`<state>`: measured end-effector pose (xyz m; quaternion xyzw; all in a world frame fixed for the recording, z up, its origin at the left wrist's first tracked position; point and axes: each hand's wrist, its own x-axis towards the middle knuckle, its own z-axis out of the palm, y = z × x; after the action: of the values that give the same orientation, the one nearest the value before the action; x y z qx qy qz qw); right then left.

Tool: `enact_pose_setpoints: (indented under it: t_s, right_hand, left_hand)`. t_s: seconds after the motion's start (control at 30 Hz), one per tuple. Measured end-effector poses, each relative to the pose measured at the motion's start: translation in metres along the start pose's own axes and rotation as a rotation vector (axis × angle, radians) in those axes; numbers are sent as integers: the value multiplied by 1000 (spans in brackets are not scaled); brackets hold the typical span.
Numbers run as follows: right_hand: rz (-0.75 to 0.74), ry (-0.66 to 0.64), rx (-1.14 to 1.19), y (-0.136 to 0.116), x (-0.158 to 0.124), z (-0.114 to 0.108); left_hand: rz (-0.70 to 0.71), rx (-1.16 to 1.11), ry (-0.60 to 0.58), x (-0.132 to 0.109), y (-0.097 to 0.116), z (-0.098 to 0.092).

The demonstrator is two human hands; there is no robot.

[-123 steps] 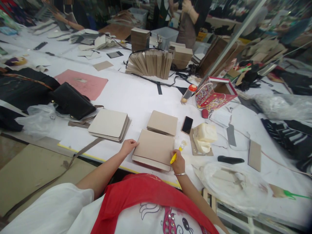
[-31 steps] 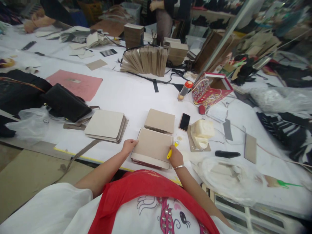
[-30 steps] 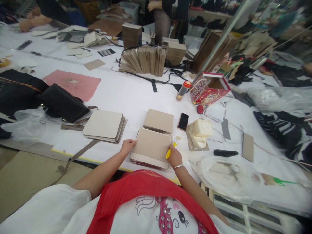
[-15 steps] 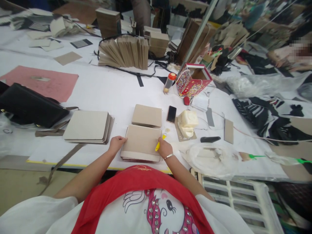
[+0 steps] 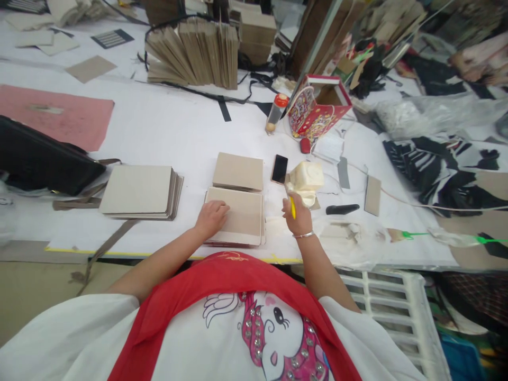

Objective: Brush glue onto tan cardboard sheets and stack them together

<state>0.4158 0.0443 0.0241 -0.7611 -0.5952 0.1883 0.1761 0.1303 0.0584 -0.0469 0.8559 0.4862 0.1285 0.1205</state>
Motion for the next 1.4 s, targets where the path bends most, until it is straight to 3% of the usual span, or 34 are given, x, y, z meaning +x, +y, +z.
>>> enact_pose_setpoints:
  t_s: [0.1, 0.27, 0.4, 0.5, 0.63, 0.73, 0.83, 1.0, 1.13, 1.4]
  right_hand:
    - [67, 67, 392, -1, -2, 4]
    - [174, 66, 808, -14, 13, 21]
    - [158, -118, 784, -48, 23, 47]
    - [111, -229, 730, -82, 26, 78]
    - [27, -286, 673, -121, 33, 119]
    - [38, -329, 614, -130, 39, 132]
    - [37, -333, 554, -113, 46, 126]
    - [95, -209, 481, -52, 49, 85]
    - [136, -145, 422, -18, 44, 55]
    - [111, -112, 456, 48, 20, 18]
  left_hand:
    - [122, -29, -33, 0, 20, 21]
    - [138, -3, -72, -6, 25, 41]
    - [104, 12, -38, -7, 28, 45]
    - [83, 2, -14, -6, 33, 47]
    - [98, -15, 9, -4, 35, 46]
    - [92, -24, -1, -4, 34, 44]
    - [88, -39, -17, -4, 33, 43]
    - [87, -49, -15, -4, 33, 46]
    - [94, -41, -17, -5, 34, 48]
    - [102, -31, -23, -5, 37, 52]
